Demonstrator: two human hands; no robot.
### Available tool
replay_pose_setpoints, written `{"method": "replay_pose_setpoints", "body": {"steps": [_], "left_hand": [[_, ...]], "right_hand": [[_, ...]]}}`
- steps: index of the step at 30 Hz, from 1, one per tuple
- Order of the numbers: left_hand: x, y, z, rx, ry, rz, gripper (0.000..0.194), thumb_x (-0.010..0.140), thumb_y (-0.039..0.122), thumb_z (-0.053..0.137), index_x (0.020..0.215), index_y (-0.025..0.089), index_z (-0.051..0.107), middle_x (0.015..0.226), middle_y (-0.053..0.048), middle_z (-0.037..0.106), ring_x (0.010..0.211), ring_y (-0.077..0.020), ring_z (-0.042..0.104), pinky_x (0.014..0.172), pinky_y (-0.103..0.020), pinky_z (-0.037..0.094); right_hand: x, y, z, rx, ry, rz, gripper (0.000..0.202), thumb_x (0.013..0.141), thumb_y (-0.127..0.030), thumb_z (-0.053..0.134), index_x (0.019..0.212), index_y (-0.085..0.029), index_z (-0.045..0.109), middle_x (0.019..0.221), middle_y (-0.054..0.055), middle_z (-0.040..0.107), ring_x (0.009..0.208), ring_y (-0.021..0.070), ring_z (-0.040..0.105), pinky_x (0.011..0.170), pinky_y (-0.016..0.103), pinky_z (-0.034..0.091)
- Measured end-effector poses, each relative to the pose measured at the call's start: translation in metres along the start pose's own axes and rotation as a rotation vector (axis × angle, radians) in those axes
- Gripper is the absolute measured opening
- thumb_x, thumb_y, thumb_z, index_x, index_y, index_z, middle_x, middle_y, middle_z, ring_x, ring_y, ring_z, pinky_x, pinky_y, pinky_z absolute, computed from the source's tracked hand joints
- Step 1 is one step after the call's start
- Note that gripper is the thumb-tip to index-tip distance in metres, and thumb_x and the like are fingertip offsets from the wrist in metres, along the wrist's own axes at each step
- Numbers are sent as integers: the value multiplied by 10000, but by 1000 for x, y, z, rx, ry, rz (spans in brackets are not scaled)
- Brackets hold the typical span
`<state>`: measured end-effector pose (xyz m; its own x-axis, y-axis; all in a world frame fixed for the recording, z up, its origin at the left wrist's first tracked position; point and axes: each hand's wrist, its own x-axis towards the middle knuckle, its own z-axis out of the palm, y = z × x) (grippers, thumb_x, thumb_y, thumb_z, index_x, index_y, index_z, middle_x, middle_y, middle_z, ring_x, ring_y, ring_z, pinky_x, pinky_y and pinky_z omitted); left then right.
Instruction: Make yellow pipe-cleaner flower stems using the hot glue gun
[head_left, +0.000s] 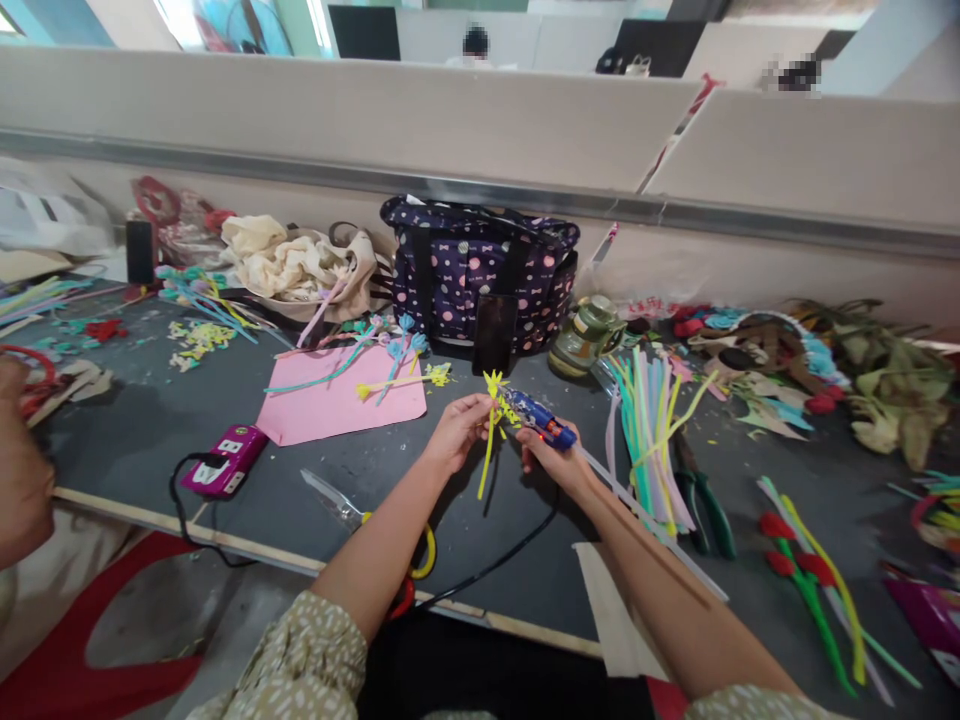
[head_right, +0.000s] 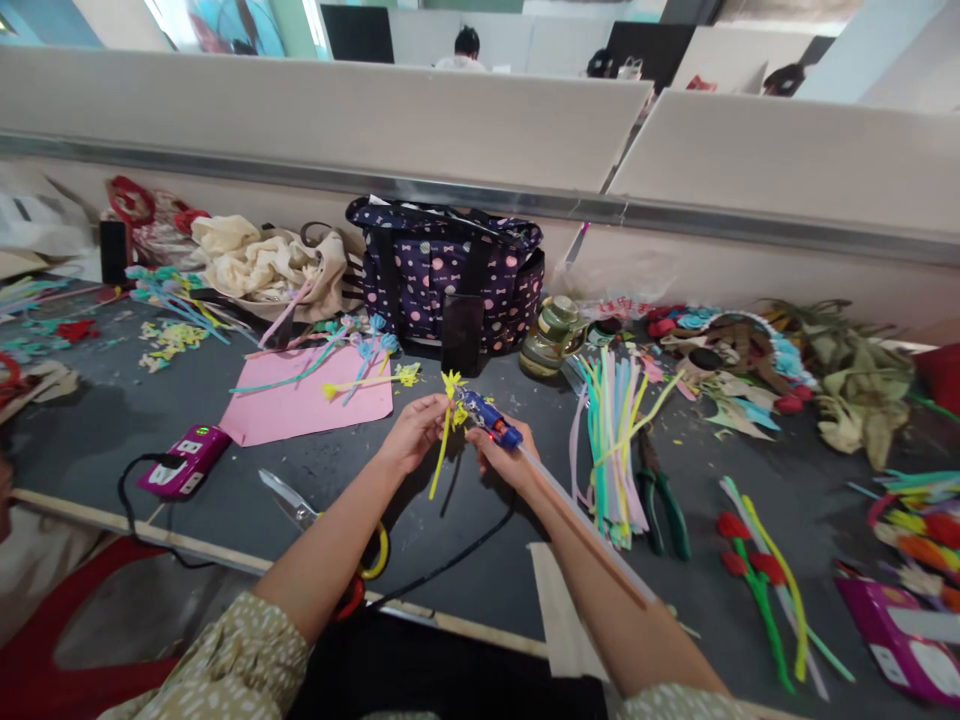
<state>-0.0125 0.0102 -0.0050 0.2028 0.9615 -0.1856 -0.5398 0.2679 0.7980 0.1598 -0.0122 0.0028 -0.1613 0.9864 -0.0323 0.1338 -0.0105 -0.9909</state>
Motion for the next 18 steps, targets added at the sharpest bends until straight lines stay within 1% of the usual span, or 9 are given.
{"method": "replay_pose_setpoints", "body": {"steps": [4,10,15,18], "left_hand": [[0,0,0,9,-23,4,275,676,360,772,764,129,653,623,21,543,509,-47,467,487,-173,344],[-2,3,2,8,-9,-6,297,643,366,792,758,133,650,627,20,551,512,-51,465,491,-181,341],[-2,3,2,11,-30,1,280,670,366,776,752,132,646,637,18,546,519,-49,466,490,-175,342],[-2,1,1,7,-25,-3,288,659,369,785,748,132,646,638,16,548,520,-50,471,491,-175,348]], "right_hand": [[0,0,0,-42,-8,-21,244,727,-408,670,672,-188,579,456,-30,562,369,129,537,405,240,436],[0,2,-2,-118,2,-52,269,763,-425,639,642,-191,584,419,-27,535,378,136,536,426,249,440],[0,1,-3,-141,-2,-58,283,769,-429,631,625,-191,578,422,-19,537,386,135,534,423,247,434],[0,3,-3,-151,-2,-71,283,769,-415,637,606,-194,568,421,-19,536,383,131,528,426,243,427]]}}
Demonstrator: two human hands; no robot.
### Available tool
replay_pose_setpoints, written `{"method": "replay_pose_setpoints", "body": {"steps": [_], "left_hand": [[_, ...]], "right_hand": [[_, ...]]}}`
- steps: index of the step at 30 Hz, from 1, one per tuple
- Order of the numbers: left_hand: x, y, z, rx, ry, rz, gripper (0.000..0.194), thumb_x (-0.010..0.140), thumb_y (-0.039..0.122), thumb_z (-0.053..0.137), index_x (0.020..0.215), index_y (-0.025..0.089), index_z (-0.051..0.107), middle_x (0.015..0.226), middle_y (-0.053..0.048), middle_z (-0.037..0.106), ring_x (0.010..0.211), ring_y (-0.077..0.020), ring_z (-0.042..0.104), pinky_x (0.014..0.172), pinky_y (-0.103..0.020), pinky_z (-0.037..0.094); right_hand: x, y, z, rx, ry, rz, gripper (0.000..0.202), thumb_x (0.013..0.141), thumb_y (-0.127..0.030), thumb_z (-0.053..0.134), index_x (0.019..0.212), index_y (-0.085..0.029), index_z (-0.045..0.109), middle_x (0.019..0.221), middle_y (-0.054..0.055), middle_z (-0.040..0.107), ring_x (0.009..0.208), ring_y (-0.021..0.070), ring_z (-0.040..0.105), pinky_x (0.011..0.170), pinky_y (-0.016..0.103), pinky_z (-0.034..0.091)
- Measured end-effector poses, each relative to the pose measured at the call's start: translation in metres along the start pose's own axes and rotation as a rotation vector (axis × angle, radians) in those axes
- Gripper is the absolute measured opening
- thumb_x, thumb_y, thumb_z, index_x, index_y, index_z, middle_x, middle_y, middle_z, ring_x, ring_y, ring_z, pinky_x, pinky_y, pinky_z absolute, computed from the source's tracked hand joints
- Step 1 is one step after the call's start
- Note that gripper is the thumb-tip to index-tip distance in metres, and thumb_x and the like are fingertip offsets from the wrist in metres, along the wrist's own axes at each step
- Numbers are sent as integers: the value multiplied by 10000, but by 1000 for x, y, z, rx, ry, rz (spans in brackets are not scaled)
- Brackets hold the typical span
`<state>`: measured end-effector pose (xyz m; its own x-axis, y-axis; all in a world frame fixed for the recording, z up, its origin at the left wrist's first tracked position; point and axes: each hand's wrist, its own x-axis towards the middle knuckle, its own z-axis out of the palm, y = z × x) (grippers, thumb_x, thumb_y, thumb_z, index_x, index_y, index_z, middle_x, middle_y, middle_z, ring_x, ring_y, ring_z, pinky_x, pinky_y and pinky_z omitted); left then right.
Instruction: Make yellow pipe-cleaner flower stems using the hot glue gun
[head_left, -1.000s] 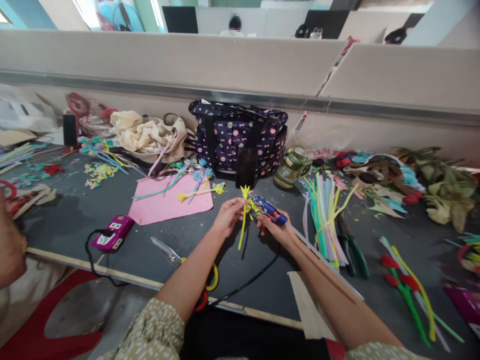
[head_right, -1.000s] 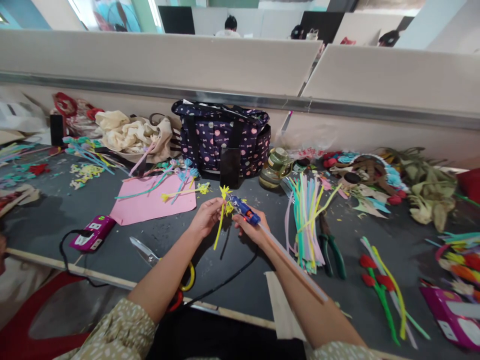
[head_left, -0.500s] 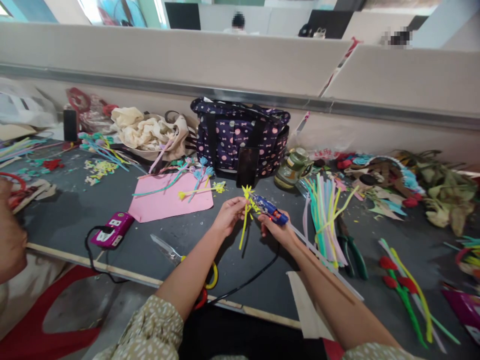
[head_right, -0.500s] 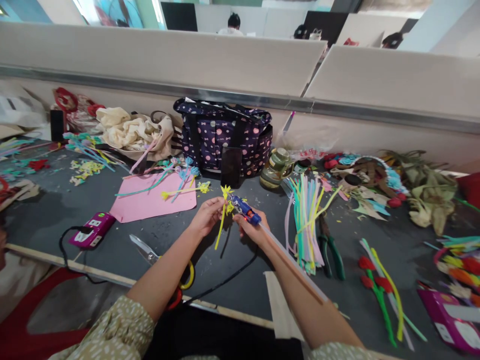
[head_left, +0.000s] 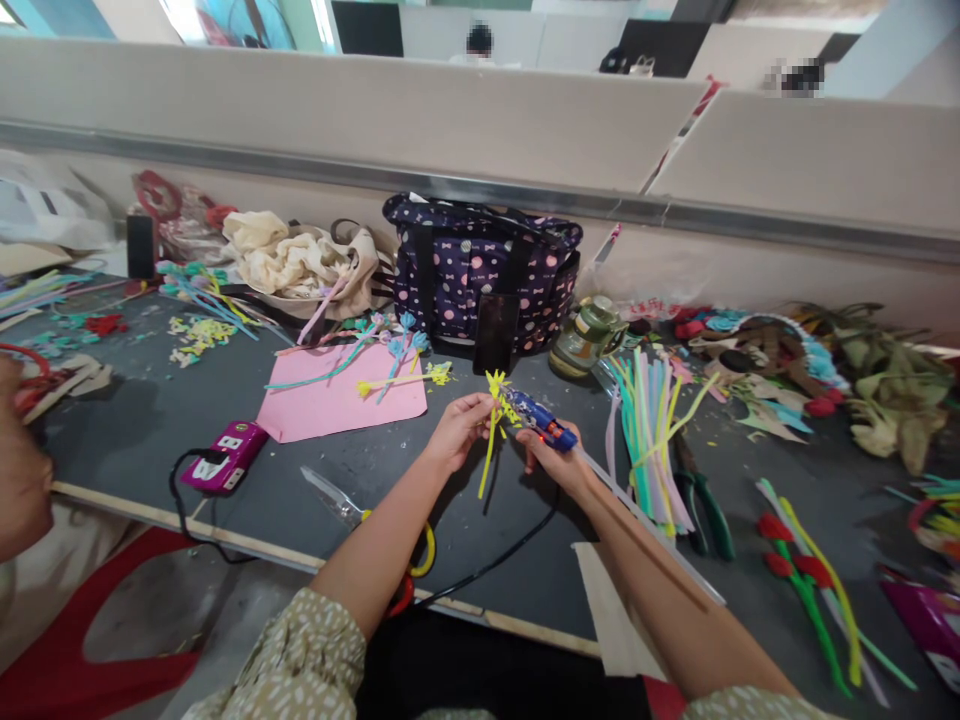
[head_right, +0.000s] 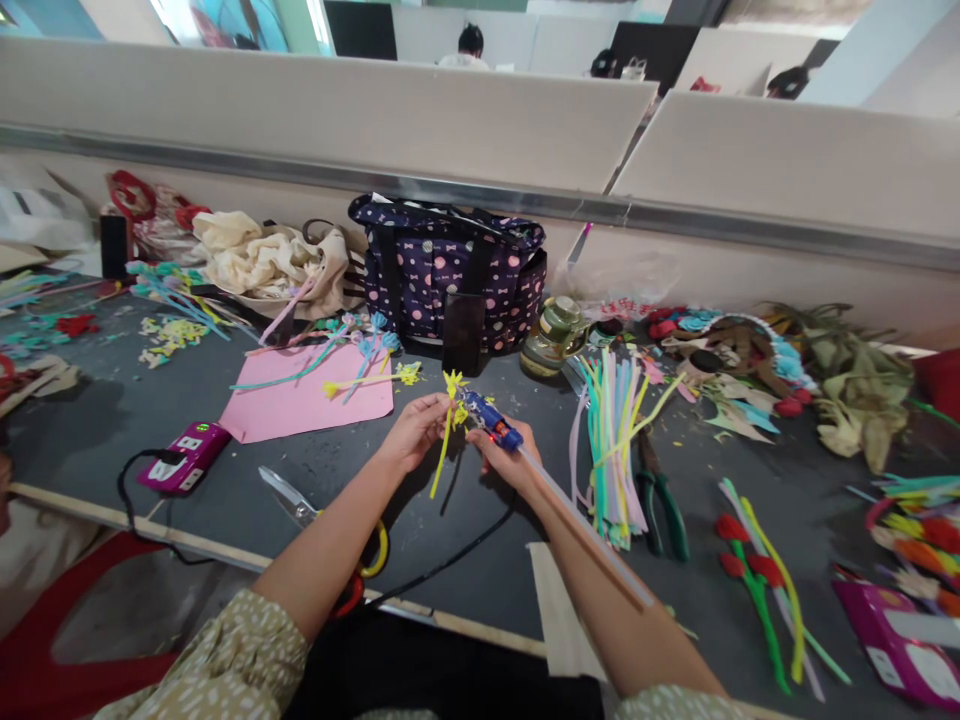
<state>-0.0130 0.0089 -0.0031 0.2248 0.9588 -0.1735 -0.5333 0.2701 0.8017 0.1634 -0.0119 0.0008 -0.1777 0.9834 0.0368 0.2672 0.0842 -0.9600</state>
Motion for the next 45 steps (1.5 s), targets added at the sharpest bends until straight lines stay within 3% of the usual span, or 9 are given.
{"method": "replay_pose_setpoints", "body": {"steps": [45], "left_hand": [[-1,2,1,13,12,11,261,664,346,781,754,137,654,663,4,570,531,-54,487,487,-172,343]], "right_hand": [[0,5,-2,-8,-37,27,324,778,-442,639,594,-190,551,412,-21,535,374,130,527,421,247,424]]}}
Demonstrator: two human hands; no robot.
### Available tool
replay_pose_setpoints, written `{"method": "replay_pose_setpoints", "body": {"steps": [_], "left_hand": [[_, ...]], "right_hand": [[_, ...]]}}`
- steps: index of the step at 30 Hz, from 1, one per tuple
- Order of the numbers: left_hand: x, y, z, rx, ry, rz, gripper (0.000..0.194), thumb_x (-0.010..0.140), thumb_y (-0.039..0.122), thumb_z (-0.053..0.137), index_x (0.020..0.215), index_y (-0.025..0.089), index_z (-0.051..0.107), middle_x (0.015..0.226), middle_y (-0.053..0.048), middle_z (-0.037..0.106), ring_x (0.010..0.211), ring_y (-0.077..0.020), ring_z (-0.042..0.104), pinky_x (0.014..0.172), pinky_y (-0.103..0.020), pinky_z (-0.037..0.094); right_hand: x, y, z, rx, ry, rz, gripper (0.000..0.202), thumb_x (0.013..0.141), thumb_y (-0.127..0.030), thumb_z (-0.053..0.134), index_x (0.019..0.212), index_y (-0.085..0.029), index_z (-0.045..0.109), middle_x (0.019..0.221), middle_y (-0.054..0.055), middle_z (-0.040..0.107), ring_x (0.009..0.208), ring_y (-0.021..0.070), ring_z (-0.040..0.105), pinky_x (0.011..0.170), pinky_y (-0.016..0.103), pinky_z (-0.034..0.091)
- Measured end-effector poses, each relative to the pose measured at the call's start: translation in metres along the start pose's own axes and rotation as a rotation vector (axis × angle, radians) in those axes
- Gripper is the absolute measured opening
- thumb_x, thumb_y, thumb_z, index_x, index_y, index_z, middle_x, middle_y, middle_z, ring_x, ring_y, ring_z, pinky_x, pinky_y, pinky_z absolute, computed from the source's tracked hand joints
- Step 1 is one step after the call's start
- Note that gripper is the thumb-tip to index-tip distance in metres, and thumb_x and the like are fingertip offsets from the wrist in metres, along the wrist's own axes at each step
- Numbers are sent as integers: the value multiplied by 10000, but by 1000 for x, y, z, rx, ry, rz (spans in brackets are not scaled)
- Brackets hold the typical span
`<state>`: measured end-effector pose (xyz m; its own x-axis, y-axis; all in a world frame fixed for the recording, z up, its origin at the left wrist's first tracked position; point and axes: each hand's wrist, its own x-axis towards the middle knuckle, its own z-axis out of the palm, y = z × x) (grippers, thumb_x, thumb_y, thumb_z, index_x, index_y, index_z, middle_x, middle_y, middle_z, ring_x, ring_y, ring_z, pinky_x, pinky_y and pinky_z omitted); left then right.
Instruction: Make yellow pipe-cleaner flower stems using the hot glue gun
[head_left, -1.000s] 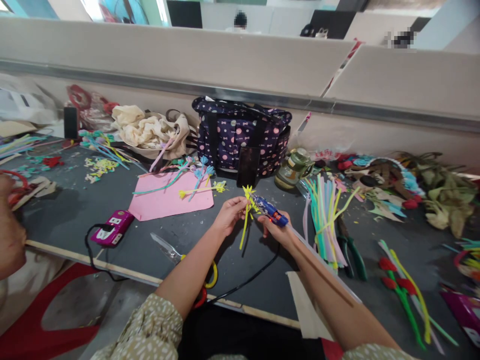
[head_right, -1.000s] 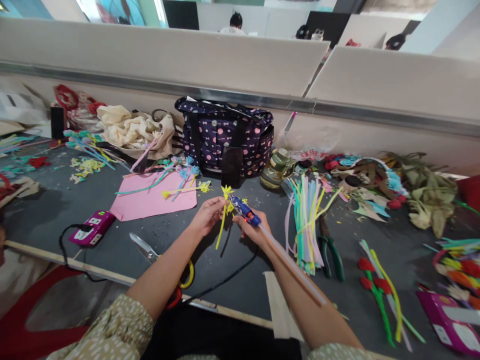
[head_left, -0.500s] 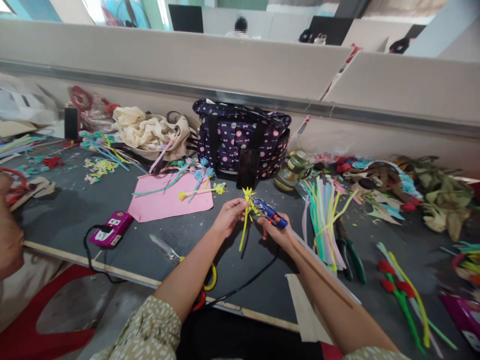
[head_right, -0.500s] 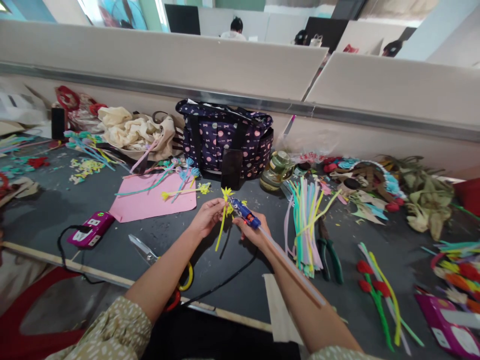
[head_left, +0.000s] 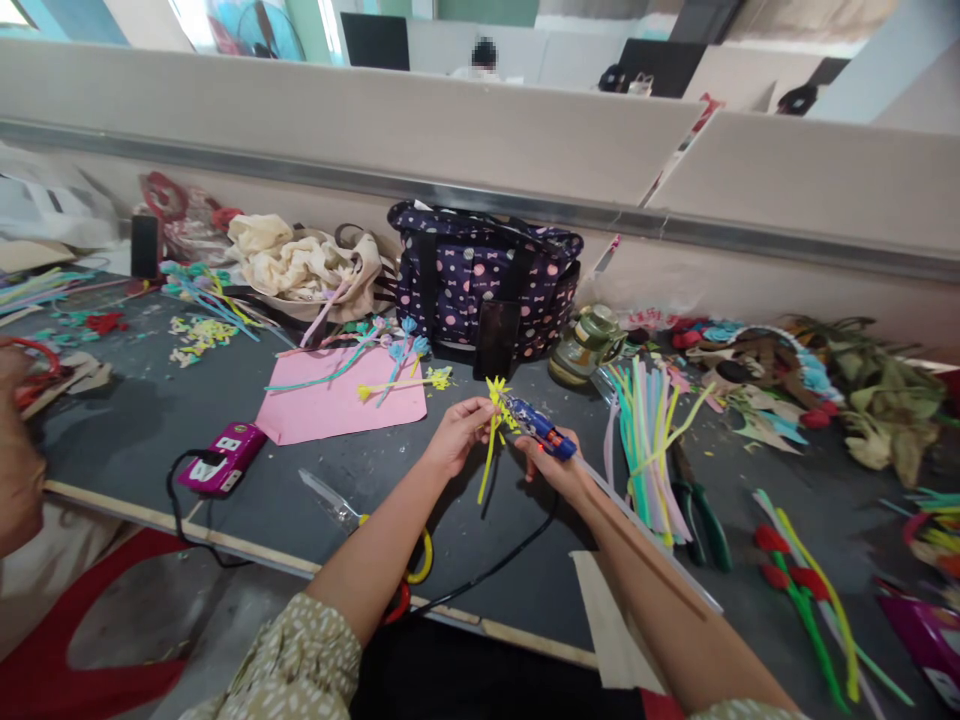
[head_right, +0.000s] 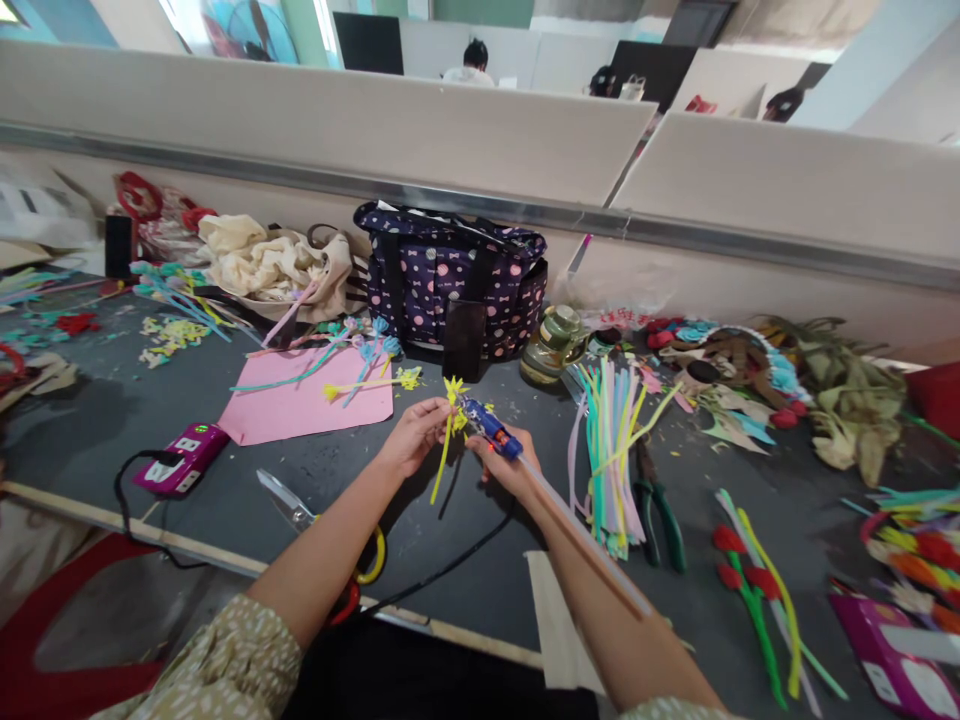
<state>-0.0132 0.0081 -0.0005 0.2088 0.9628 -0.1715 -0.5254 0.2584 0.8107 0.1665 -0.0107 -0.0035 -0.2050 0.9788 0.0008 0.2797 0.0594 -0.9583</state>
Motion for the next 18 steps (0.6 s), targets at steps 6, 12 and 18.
{"method": "replay_pose_setpoints", "body": {"steps": [6,12,18], "left_hand": [[0,-1,0,0,8,11,269,657,351,783,749,137,649,646,8,570,524,-53,485,490,-176,345],[1,0,-1,3,7,15,271,656,353,785,744,140,644,642,9,557,526,-54,479,488,-170,342],[1,1,0,44,31,50,261,660,357,779,726,143,647,618,16,539,512,-53,455,480,-172,333]], "right_hand": [[0,0,1,13,-2,10,311,766,-451,643,617,-193,554,421,-26,532,370,129,526,409,250,429],[0,-2,1,1,-21,11,308,768,-456,637,636,-193,547,414,-30,528,373,130,529,413,249,432],[0,-6,1,-42,-16,26,302,764,-462,650,659,-202,538,427,-34,538,379,133,530,430,250,435]]}}
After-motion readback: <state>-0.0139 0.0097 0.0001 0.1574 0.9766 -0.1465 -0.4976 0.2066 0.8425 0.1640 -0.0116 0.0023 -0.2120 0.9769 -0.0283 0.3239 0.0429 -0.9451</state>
